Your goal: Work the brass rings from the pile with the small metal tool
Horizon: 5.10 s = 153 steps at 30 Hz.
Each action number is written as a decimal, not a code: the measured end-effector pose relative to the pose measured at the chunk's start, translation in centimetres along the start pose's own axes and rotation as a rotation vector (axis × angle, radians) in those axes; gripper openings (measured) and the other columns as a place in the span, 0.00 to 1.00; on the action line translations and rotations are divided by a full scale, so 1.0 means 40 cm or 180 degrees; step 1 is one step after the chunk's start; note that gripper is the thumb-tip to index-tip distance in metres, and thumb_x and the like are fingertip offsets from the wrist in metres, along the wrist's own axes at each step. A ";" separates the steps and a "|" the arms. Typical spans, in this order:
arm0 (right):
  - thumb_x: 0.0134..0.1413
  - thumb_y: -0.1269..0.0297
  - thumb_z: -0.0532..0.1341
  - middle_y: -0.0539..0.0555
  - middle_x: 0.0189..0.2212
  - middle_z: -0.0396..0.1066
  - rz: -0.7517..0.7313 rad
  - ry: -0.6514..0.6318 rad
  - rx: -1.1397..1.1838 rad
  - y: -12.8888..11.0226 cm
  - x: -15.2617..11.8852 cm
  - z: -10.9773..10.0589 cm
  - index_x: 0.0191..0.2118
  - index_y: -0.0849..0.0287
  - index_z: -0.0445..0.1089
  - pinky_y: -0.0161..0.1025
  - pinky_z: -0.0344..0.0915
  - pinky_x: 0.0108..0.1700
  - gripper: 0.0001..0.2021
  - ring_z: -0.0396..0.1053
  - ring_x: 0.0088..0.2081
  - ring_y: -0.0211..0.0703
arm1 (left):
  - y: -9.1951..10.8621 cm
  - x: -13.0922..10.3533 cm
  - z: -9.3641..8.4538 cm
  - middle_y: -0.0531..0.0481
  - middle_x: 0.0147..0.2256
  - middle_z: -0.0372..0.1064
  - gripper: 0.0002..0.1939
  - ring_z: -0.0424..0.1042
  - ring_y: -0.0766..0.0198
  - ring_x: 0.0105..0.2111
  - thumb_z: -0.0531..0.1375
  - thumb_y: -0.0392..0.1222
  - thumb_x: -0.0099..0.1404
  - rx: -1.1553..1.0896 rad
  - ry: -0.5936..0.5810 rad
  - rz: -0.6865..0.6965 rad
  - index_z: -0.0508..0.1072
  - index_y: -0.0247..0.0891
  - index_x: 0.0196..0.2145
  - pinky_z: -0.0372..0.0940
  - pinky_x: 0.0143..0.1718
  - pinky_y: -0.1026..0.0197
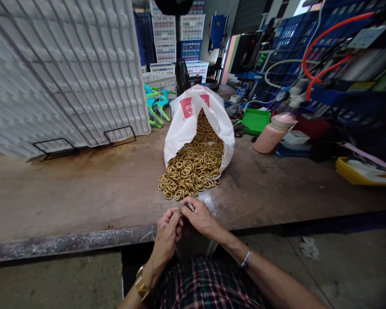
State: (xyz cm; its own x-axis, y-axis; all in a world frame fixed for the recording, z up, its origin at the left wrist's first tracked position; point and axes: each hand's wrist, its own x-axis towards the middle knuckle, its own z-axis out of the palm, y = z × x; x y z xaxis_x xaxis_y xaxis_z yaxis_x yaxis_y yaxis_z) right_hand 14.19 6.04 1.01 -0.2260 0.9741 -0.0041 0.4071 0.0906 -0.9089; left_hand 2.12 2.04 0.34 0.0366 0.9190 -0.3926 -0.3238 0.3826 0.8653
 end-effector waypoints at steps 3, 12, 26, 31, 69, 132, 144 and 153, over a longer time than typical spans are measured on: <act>0.49 0.64 0.54 0.45 0.22 0.62 0.0014 -0.0060 0.0018 -0.005 -0.003 -0.002 0.26 0.60 0.65 0.31 0.55 0.30 0.07 0.59 0.27 0.34 | 0.001 -0.001 -0.002 0.59 0.20 0.57 0.17 0.50 0.77 0.14 0.59 0.55 0.54 0.0005 -0.0103 -0.0036 0.63 0.37 0.28 0.43 0.14 0.72; 0.48 0.64 0.53 0.45 0.20 0.60 0.0144 -0.0232 0.0722 -0.004 -0.001 -0.003 0.25 0.60 0.63 0.31 0.54 0.29 0.06 0.57 0.25 0.33 | 0.004 -0.006 -0.008 0.59 0.20 0.55 0.14 0.50 0.77 0.16 0.58 0.50 0.56 -0.0203 -0.0311 -0.0034 0.61 0.37 0.28 0.44 0.16 0.71; 0.52 0.66 0.51 0.46 0.20 0.62 0.0088 -0.0236 0.0489 -0.004 -0.004 0.003 0.29 0.60 0.64 0.30 0.56 0.28 0.07 0.60 0.23 0.33 | 0.000 -0.007 -0.022 0.59 0.18 0.56 0.12 0.50 0.76 0.15 0.59 0.46 0.57 -0.0656 -0.0472 -0.0028 0.60 0.37 0.27 0.44 0.16 0.71; 0.50 0.72 0.51 0.48 0.22 0.63 -0.0410 -0.0245 -0.0625 0.020 -0.018 0.006 0.31 0.58 0.64 0.31 0.52 0.29 0.06 0.60 0.25 0.35 | 0.002 -0.006 -0.021 0.59 0.19 0.57 0.12 0.51 0.76 0.16 0.59 0.46 0.57 -0.0688 -0.0449 0.0010 0.59 0.37 0.27 0.44 0.16 0.71; 0.48 0.72 0.53 0.54 0.32 0.72 -0.0133 -0.0173 -0.2679 0.002 0.090 0.006 0.40 0.57 0.65 0.33 0.54 0.33 0.12 0.69 0.35 0.40 | 0.023 0.003 -0.061 0.48 0.26 0.68 0.08 0.65 0.70 0.22 0.63 0.35 0.49 -0.2047 0.0015 -0.0720 0.68 0.32 0.28 0.54 0.17 0.71; 0.48 0.73 0.51 0.51 0.24 0.68 -0.0418 -0.0330 -0.1361 0.041 0.000 0.000 0.32 0.59 0.65 0.32 0.51 0.29 0.08 0.63 0.27 0.37 | -0.005 0.012 -0.006 0.58 0.20 0.57 0.15 0.52 0.75 0.16 0.57 0.53 0.57 0.0096 -0.0238 0.0194 0.63 0.37 0.29 0.46 0.15 0.71; 0.46 0.74 0.50 0.55 0.31 0.71 -0.0451 -0.0708 -0.2298 0.019 -0.011 0.005 0.41 0.60 0.63 0.35 0.50 0.31 0.15 0.66 0.32 0.41 | -0.003 0.012 -0.012 0.59 0.19 0.58 0.17 0.52 0.75 0.14 0.56 0.55 0.56 0.0505 0.0006 0.0230 0.61 0.37 0.28 0.47 0.14 0.71; 0.46 0.75 0.50 0.56 0.32 0.72 -0.0212 -0.0758 -0.2423 0.005 -0.005 0.005 0.41 0.61 0.64 0.34 0.50 0.30 0.15 0.67 0.32 0.41 | 0.002 0.012 -0.009 0.59 0.18 0.57 0.18 0.52 0.75 0.14 0.55 0.56 0.56 0.0657 0.0078 0.0318 0.60 0.37 0.24 0.47 0.15 0.71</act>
State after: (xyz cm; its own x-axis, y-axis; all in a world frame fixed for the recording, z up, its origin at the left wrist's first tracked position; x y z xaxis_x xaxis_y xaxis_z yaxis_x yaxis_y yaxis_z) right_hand 14.14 5.81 0.73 -0.4190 0.8991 -0.1267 0.8589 0.3472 -0.3765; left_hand 1.77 2.45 0.09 -0.0097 0.9517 -0.3070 -0.1242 0.3035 0.9447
